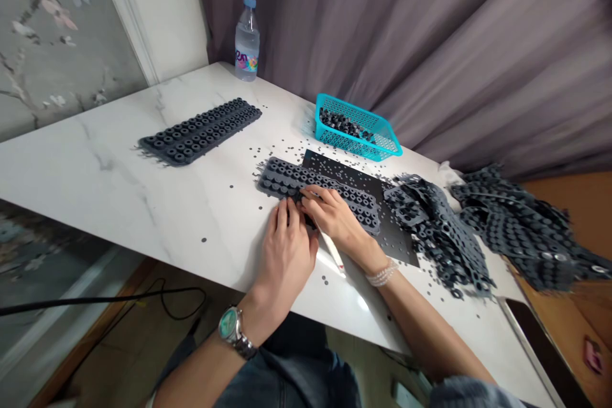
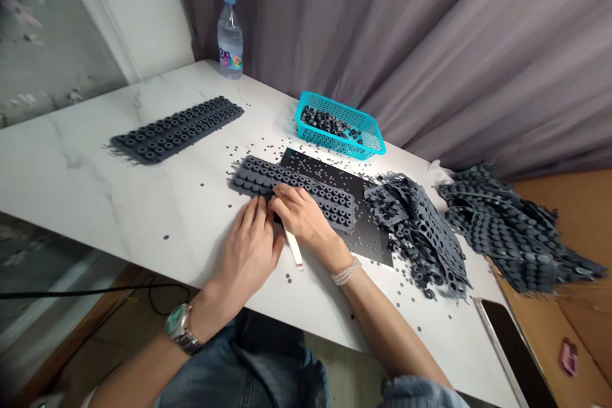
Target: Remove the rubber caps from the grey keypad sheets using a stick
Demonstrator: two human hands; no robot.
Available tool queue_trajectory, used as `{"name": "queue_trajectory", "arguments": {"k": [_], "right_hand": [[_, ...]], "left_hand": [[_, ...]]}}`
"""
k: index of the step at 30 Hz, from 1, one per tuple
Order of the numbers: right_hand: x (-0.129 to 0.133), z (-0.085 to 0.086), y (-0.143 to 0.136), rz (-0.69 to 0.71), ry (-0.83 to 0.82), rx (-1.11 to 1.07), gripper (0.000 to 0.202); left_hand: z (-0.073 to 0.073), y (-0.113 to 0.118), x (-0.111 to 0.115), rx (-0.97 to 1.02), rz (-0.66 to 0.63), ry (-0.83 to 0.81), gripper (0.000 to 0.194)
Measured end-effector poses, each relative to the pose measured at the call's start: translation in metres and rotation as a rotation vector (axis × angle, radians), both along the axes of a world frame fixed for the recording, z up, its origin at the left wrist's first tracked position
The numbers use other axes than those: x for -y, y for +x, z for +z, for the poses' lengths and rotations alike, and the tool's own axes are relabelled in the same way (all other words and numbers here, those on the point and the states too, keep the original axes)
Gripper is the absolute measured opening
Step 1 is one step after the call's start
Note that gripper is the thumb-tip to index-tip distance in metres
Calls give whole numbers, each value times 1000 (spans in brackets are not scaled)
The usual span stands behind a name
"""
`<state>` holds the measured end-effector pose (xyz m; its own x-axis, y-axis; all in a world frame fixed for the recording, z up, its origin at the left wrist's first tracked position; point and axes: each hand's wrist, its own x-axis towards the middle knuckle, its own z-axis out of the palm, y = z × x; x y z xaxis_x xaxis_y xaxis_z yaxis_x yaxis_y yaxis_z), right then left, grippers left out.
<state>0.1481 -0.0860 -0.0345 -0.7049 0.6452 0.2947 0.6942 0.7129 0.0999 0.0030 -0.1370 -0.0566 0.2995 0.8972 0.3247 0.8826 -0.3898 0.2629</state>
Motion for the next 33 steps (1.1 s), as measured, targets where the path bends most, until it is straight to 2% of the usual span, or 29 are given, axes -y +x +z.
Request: {"name": "queue_trajectory", "arguments": {"k": [7, 13, 15, 19, 21, 33], "right_hand": [[-3, -17, -3, -129, 33, -240, 22], [-12, -14, 16, -366, 187, -497, 18], [-11, -11, 19, -316, 141, -474, 17], [-4, -8, 15, -64, 18, -297, 18], [-2, -8, 13, 14, 6, -234, 20], [-1, -8, 13, 85, 33, -108, 19]], "left_hand": [[3, -1, 1, 8, -11, -22, 53], [4, 0, 1, 35, 10, -49, 56], [4, 0, 1, 34, 11, -40, 56], [3, -1, 2, 31, 7, -15, 54], [2, -2, 2, 22, -3, -15, 50], [4, -4, 1, -35, -7, -15, 53]]}}
